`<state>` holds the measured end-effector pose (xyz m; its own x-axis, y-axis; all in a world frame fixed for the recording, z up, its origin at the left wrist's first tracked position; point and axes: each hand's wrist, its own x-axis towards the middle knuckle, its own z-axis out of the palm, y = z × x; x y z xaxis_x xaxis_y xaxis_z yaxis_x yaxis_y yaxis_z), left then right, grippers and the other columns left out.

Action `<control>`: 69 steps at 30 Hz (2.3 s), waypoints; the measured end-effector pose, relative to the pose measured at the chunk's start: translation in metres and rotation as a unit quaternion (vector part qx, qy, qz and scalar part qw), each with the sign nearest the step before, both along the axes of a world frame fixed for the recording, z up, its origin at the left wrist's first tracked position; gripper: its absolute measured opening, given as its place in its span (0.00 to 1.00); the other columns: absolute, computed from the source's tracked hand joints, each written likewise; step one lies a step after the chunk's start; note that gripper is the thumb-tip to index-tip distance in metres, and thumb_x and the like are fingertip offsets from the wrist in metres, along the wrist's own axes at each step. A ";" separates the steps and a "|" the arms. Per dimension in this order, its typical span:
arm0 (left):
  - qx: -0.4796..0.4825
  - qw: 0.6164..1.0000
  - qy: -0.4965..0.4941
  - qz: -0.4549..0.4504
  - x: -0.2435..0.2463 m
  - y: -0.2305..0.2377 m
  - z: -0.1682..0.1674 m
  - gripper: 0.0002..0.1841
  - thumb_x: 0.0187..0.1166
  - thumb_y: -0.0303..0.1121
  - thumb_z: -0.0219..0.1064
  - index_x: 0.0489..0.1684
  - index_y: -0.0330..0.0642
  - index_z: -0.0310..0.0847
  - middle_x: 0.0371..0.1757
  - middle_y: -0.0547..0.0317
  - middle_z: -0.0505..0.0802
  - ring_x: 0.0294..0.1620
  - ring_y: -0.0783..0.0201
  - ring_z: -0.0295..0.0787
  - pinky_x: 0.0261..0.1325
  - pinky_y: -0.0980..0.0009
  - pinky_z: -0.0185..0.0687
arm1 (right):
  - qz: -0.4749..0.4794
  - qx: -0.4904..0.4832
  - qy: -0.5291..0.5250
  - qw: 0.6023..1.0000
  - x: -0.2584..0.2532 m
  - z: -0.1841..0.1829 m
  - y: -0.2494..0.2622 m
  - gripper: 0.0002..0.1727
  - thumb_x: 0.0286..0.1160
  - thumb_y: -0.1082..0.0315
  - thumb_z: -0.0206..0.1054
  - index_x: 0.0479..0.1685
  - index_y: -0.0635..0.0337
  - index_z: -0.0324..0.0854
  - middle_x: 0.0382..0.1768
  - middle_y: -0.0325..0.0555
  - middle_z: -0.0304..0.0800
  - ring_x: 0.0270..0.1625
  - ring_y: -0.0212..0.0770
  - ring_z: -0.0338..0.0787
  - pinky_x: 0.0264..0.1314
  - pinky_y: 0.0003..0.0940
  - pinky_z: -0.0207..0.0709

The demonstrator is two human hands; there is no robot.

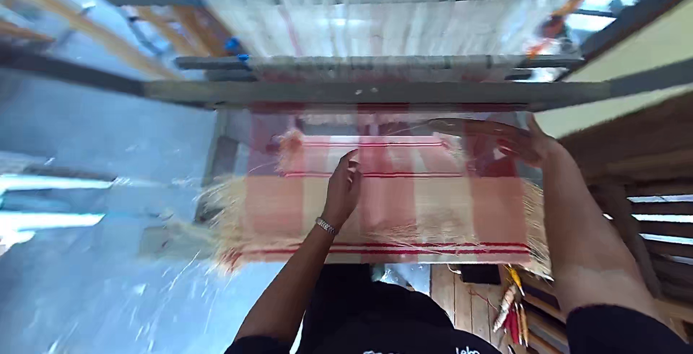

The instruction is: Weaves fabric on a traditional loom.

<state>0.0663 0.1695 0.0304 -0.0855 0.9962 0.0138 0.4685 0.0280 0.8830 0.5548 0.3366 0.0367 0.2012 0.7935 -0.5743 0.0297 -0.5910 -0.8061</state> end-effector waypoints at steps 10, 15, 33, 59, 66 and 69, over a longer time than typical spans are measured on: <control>-0.102 0.912 0.334 0.215 -0.196 -0.041 -0.008 0.21 0.91 0.36 0.49 0.74 0.38 0.79 0.67 0.35 0.89 0.74 0.31 0.79 0.83 0.22 0.44 | -0.170 0.088 0.046 0.980 -0.009 -0.012 -0.008 0.30 0.91 0.45 0.53 0.78 0.58 0.67 0.58 0.45 0.86 0.51 0.36 0.91 0.52 0.33 0.87; -0.161 0.934 0.252 0.196 -0.217 -0.043 0.003 0.20 0.93 0.40 0.52 0.62 0.35 0.85 0.56 0.32 0.92 0.63 0.29 0.86 0.69 0.22 0.65 | -0.274 0.185 0.002 0.944 0.032 0.011 -0.051 0.28 0.94 0.51 0.52 0.76 0.67 0.67 0.54 0.50 0.89 0.48 0.40 0.95 0.52 0.35 0.91; -0.186 0.935 0.242 0.180 -0.204 -0.042 0.009 0.24 0.95 0.40 0.46 0.70 0.29 0.78 0.67 0.22 0.85 0.73 0.27 0.79 0.74 0.27 0.64 | 0.087 0.123 -0.564 0.812 -0.001 0.095 -0.159 0.30 0.94 0.51 0.52 0.65 0.76 0.77 0.48 0.75 0.88 0.55 0.75 0.90 0.59 0.71 0.80; 0.167 0.944 0.278 0.055 -0.046 -0.143 0.009 0.30 0.80 0.55 0.69 0.79 0.54 0.76 0.65 0.57 0.92 0.62 0.55 0.89 0.66 0.48 0.81 | 0.308 0.393 -0.394 0.771 -0.283 0.109 -0.026 0.36 0.89 0.41 0.54 0.76 0.66 0.76 0.71 0.67 0.82 0.76 0.66 0.80 0.81 0.68 0.68; 0.100 0.917 0.383 0.050 -0.078 -0.155 -0.044 0.23 0.81 0.49 0.63 0.76 0.72 0.78 0.72 0.66 0.88 0.76 0.50 0.79 0.78 0.31 0.57 | 0.278 0.335 -0.526 0.730 -0.280 0.066 -0.022 0.42 0.87 0.34 0.48 0.68 0.70 0.79 0.68 0.72 0.81 0.77 0.72 0.75 0.84 0.70 0.57; 0.143 0.909 0.379 0.100 -0.074 -0.157 -0.063 0.24 0.81 0.56 0.58 0.77 0.76 0.76 0.70 0.63 0.88 0.76 0.51 0.78 0.82 0.31 0.52 | 0.264 0.337 -0.550 0.717 -0.272 0.047 -0.089 0.43 0.87 0.33 0.44 0.64 0.70 0.81 0.64 0.70 0.84 0.74 0.70 0.79 0.83 0.68 0.59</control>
<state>-0.0079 0.0124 -0.0328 -0.1223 0.9082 0.4002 0.9559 -0.0006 0.2935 0.2833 0.2475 0.0833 -0.1918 0.9490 0.2504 0.9429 0.2489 -0.2211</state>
